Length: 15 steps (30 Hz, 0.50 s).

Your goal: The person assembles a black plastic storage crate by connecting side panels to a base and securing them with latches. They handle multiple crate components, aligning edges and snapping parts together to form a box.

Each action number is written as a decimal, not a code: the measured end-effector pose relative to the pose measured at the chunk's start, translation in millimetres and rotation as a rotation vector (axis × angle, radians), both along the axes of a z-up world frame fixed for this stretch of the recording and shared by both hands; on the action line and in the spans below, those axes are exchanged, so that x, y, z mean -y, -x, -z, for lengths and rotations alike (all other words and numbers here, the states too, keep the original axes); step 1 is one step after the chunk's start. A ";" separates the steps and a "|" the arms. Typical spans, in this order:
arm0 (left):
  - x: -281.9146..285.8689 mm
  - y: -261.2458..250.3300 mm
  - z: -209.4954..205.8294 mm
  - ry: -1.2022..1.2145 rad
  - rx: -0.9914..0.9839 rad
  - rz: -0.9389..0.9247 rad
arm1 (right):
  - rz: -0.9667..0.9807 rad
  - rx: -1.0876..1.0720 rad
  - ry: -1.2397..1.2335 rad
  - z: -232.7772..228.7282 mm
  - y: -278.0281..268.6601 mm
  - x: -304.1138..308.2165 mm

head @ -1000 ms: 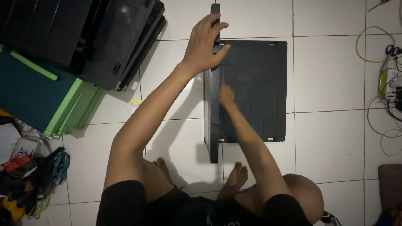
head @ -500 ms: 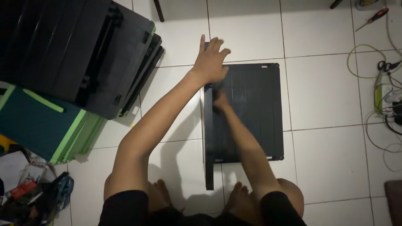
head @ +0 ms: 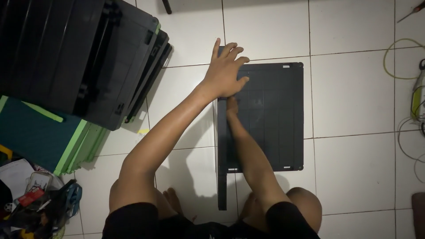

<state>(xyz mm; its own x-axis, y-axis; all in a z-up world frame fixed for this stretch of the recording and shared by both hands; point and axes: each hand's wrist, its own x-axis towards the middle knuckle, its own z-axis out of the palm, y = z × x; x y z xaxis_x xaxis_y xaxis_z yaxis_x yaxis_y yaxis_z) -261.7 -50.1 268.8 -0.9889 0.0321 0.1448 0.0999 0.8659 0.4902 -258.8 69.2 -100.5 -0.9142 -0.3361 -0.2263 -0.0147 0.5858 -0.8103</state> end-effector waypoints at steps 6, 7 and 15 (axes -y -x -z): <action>9.5 2.5 2.4 -0.050 0.009 -0.003 | 0.064 0.008 -0.045 7.0 -8.7 -3.2; 11.0 1.6 1.5 -0.042 -0.003 -0.018 | 0.072 0.007 -0.045 6.4 -8.5 -3.0; 14.3 1.4 9.5 -0.087 -0.061 0.013 | 0.097 -0.010 -0.041 9.9 -8.5 -14.7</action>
<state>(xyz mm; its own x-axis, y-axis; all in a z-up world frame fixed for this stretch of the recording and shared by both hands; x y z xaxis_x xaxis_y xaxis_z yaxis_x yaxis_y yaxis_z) -263.1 -64.4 259.3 -0.9779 0.0291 0.2071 0.1422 0.8188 0.5562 -250.4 83.9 -110.5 -0.9443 -0.2368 -0.2285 0.0351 0.6179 -0.7854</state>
